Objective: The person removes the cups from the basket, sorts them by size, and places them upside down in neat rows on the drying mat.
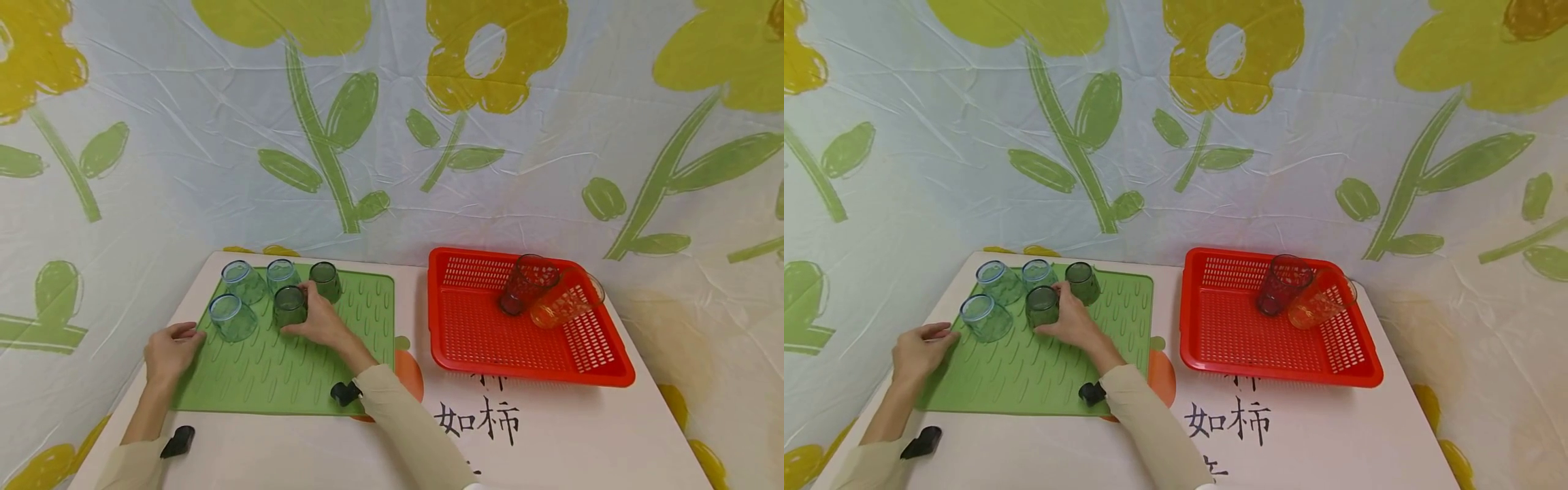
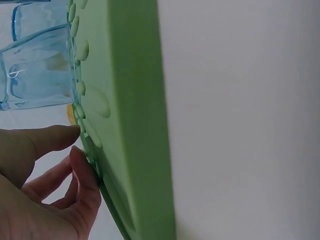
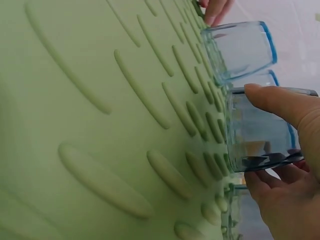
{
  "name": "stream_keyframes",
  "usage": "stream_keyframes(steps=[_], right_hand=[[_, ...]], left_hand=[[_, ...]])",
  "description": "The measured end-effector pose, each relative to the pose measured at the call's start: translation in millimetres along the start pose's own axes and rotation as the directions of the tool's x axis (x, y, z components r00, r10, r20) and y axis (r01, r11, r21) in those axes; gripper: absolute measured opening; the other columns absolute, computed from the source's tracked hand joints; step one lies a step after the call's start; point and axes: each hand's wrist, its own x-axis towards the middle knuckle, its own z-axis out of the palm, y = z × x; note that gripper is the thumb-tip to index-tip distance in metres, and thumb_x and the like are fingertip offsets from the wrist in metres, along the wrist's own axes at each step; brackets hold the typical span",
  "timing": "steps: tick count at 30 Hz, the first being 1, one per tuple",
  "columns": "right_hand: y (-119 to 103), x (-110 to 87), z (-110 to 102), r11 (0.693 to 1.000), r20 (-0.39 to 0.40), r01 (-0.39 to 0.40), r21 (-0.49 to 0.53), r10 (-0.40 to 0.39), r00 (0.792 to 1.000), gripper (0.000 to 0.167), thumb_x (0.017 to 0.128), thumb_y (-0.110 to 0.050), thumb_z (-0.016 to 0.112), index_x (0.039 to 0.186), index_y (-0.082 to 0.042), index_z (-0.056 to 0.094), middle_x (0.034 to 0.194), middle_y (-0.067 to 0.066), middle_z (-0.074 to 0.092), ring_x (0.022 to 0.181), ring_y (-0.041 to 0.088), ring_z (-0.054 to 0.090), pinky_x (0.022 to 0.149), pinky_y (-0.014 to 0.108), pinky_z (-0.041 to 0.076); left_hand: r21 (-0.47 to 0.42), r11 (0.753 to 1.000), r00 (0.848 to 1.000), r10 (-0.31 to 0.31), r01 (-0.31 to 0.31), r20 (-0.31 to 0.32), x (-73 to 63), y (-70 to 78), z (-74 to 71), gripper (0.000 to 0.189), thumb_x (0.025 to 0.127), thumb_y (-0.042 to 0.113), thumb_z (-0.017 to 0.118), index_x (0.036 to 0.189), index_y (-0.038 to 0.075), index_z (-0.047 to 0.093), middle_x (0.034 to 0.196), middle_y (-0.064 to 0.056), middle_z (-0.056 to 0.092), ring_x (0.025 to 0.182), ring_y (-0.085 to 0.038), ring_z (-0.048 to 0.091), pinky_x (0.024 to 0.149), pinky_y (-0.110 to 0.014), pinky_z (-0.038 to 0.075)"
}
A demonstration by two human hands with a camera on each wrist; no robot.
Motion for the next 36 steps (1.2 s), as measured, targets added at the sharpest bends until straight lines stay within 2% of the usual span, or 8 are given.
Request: stream_keyframes(steps=[3,6,9,12,20,23,28,36], right_hand=[[0.9,2.6,3.7,1.000,0.013,-0.002,-0.001,0.002,1.000,0.084,0.087,-0.022,0.086,0.150,-0.012,0.031,0.149,0.011,0.050,0.130,0.025,0.056,0.102,0.036,0.049],[2.6,4.6,7.2,1.000,0.028,-0.003,0.000,0.003,1.000,0.084,0.088,-0.022,0.085,0.151,-0.012,0.031,0.150,0.011,0.049,0.132,0.024,0.054,0.103,0.035,0.049],[3.0,5.7,10.4,1.000,0.034,0.003,-0.006,-0.003,0.999,0.084,0.088,-0.021,0.085,0.151,-0.012,0.031,0.150,0.011,0.049,0.133,0.023,0.054,0.103,0.034,0.048],[2.9,6.4,13.2,1.000,0.039,0.016,-0.019,-0.015,0.999,0.083,0.087,-0.020,0.085,0.150,-0.011,0.031,0.149,0.011,0.050,0.133,0.023,0.054,0.104,0.033,0.048],[3.1,7.6,18.2,0.999,0.038,0.024,-0.037,-0.022,0.999,0.083,0.086,-0.021,0.087,0.149,-0.010,0.034,0.149,0.009,0.048,0.134,0.020,0.052,0.105,0.031,0.046],[2.4,7.5,19.3,0.998,0.039,0.032,-0.049,-0.030,0.999,0.083,0.086,-0.022,0.087,0.149,-0.010,0.034,0.148,0.010,0.047,0.134,0.020,0.051,0.106,0.029,0.045],[1.6,6.9,22.8,0.998,0.044,0.045,-0.049,-0.043,0.998,0.083,0.086,-0.023,0.087,0.149,-0.010,0.034,0.149,0.010,0.045,0.135,0.018,0.050,0.106,0.028,0.045],[-1.6,5.6,27.6,0.997,0.023,0.045,-0.057,-0.043,0.999,0.084,0.086,-0.025,0.087,0.149,-0.009,0.034,0.146,0.010,0.046,0.132,0.017,0.050,0.105,0.027,0.045]], left_hand=[[0.025,1.000,1.000,-0.008,0.008,-0.007,2.0,1.6,0.6,0.039,0.095,0.018,0.070,0.125,-0.008,0.068,0.113,-0.025,0.072,0.065,0.007,0.056,0.077,-0.034,0.044],[0.047,0.999,1.000,0.000,0.000,-0.003,2.6,3.5,0.9,0.039,0.095,0.017,0.070,0.125,-0.008,0.068,0.119,-0.028,0.069,0.083,-0.025,0.071,0.077,-0.043,0.047],[0.073,0.997,1.000,0.003,-0.004,0.019,2.5,5.2,-0.1,0.040,0.096,0.017,0.068,0.127,-0.008,0.066,0.125,-0.030,0.065,0.108,-0.048,0.064,0.078,-0.049,0.048],[0.092,0.996,0.999,-0.016,0.013,0.032,2.5,6.8,-1.4,0.042,0.098,0.020,0.067,0.129,-0.007,0.065,0.127,-0.029,0.065,0.112,-0.051,0.061,0.074,-0.051,0.048],[0.081,0.996,0.999,0.042,-0.041,-0.011,2.3,3.7,1.2,0.037,0.095,0.013,0.070,0.123,-0.011,0.066,0.117,-0.031,0.068,0.100,-0.048,0.066,0.077,-0.050,0.047],[0.077,0.996,0.998,0.057,-0.055,-0.023,3.1,1.5,2.5,0.035,0.094,0.012,0.072,0.120,-0.011,0.068,0.114,-0.031,0.069,0.080,-0.032,0.070,0.076,-0.046,0.046],[0.067,0.997,0.999,0.049,-0.047,-0.017,4.3,-1.2,3.1,0.035,0.094,0.011,0.072,0.121,-0.011,0.068,0.115,-0.030,0.069,0.066,0.001,0.054,0.074,-0.041,0.045],[0.054,0.998,1.000,0.022,-0.022,0.002,5.8,-1.2,3.5,0.036,0.096,0.011,0.070,0.124,-0.012,0.066,0.118,-0.032,0.067,0.067,0.004,0.050,0.074,-0.037,0.045]])
